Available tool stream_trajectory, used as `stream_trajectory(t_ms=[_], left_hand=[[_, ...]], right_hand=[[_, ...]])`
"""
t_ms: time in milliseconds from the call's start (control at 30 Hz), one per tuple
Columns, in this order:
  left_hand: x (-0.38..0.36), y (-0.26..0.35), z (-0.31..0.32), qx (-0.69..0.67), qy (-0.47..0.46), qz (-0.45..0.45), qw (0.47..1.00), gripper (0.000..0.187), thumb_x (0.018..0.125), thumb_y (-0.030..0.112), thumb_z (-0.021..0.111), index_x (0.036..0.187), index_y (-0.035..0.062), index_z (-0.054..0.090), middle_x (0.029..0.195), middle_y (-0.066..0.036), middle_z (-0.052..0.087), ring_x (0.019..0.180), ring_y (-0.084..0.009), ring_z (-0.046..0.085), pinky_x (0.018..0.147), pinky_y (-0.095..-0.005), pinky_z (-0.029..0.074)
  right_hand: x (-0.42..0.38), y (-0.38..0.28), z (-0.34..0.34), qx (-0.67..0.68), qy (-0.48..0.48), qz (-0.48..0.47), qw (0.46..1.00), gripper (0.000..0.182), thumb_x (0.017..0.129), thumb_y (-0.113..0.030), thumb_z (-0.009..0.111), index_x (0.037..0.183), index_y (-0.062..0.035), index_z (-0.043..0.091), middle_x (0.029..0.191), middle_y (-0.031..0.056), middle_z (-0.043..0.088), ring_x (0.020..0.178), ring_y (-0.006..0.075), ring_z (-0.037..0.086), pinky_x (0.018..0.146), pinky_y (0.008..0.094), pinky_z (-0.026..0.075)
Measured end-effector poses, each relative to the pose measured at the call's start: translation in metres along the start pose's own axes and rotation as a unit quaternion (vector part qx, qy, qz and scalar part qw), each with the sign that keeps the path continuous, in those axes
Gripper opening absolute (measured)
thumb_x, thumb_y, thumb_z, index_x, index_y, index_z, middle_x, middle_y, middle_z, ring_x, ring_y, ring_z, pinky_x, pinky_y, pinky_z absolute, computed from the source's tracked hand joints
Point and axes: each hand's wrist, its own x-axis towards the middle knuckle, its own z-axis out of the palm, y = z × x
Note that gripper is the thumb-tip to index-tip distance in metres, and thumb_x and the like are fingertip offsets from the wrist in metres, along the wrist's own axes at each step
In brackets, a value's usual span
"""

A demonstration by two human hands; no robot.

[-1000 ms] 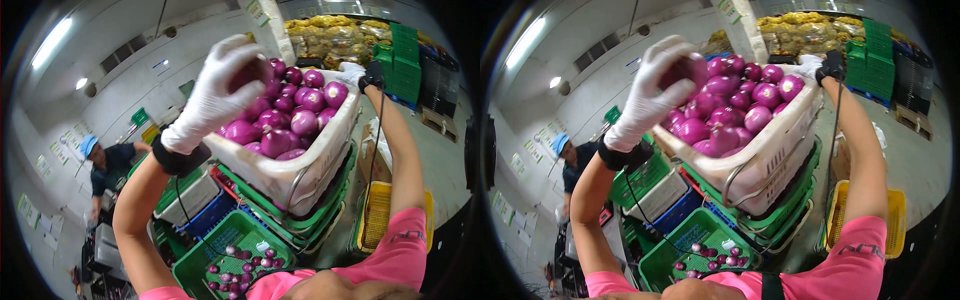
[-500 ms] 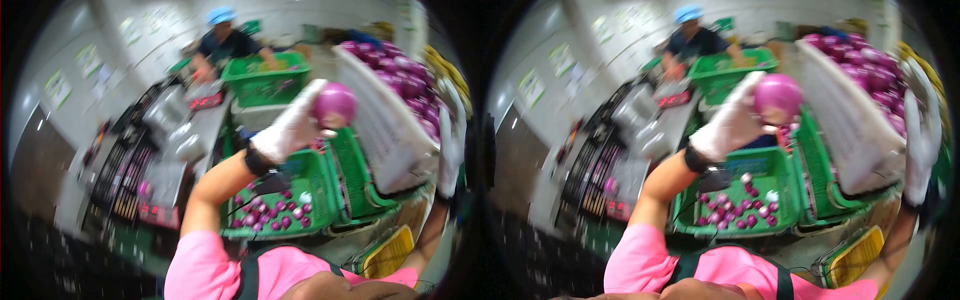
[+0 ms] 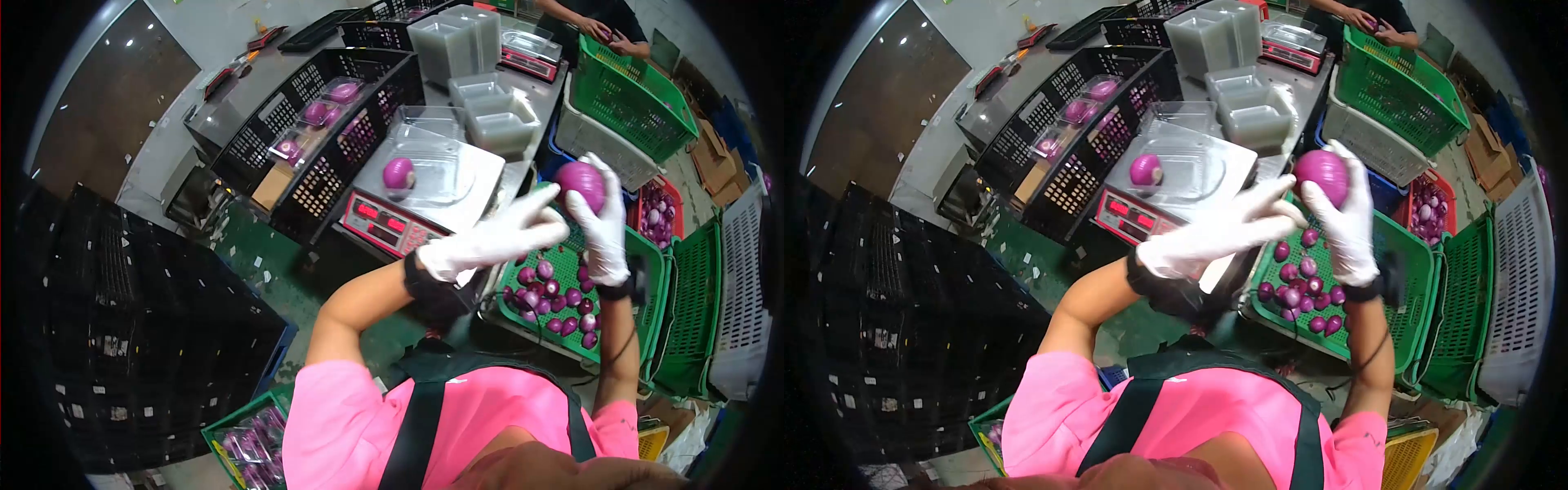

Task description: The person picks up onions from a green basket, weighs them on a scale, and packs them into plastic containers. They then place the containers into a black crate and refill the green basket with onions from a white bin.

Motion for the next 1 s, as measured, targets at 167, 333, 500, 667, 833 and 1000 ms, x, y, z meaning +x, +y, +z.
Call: stream_trajectory(t_ms=[167,333,500,667,833,1000], left_hand=[[-0.054,-0.059,-0.189,0.527,0.337,0.094,0.774,0.05,0.084,0.019,0.061,0.13,0.0029,0.049,0.128,-0.019,0.051,0.124,-0.0281,0.044,0.102,-0.0368,0.038],[-0.066,-0.136,-0.228,0.43,0.332,0.059,0.838,0.055,0.089,0.022,0.057,0.137,0.0013,0.04,0.141,-0.023,0.037,0.133,-0.0344,0.035,0.11,-0.0395,0.027],[-0.104,-0.102,-0.218,0.3,0.43,0.095,0.846,0.049,0.091,0.02,0.056,0.133,-0.0014,0.043,0.137,-0.017,0.044,0.127,-0.026,0.043,0.107,-0.0363,0.032],[-0.19,-0.051,-0.24,0.11,0.517,0.024,0.848,0.029,0.097,0.021,0.049,0.114,0.0005,0.061,0.109,-0.009,0.065,0.102,-0.0178,0.062,0.091,-0.0309,0.047],[-0.161,0.007,-0.242,0.08,0.416,0.055,0.904,0.035,0.096,0.026,0.049,0.115,-0.0025,0.059,0.111,-0.012,0.065,0.102,-0.0201,0.062,0.093,-0.0322,0.045],[-0.055,-0.049,-0.288,0.136,0.388,-0.112,0.905,0.044,0.092,0.037,0.055,0.115,0.0004,0.059,0.105,-0.008,0.063,0.096,-0.0175,0.06,0.084,-0.0295,0.045]], right_hand=[[0.05,0.061,0.135,-0.087,-0.098,-0.057,0.99,0.064,0.077,-0.026,0.074,0.13,-0.0057,0.044,0.123,0.0139,0.051,0.111,0.0225,0.053,0.097,0.0331,0.042],[0.086,0.116,0.202,-0.371,-0.214,-0.172,0.887,0.057,0.071,-0.031,0.073,0.118,-0.0038,0.053,0.111,0.0185,0.059,0.101,0.0345,0.058,0.09,0.0397,0.046],[0.087,0.116,0.178,-0.211,-0.15,-0.158,0.953,0.071,0.069,-0.03,0.075,0.128,-0.0019,0.048,0.119,0.0183,0.053,0.115,0.0318,0.051,0.099,0.0381,0.039],[0.058,0.111,0.08,-0.062,-0.025,0.097,0.993,0.036,0.092,-0.013,0.058,0.124,0.0009,0.052,0.114,0.0068,0.058,0.104,0.015,0.053,0.097,0.0279,0.039],[0.029,0.147,0.042,-0.002,-0.146,0.311,0.939,0.027,0.096,-0.03,0.052,0.103,-0.005,0.061,0.087,-0.0011,0.064,0.066,0.0014,0.051,0.055,0.0159,0.036],[0.034,0.138,0.108,0.031,-0.25,0.435,0.864,0.06,0.095,-0.057,0.036,0.094,-0.0034,0.063,0.081,0.0036,0.068,0.059,0.0065,0.056,0.051,0.0179,0.04]])
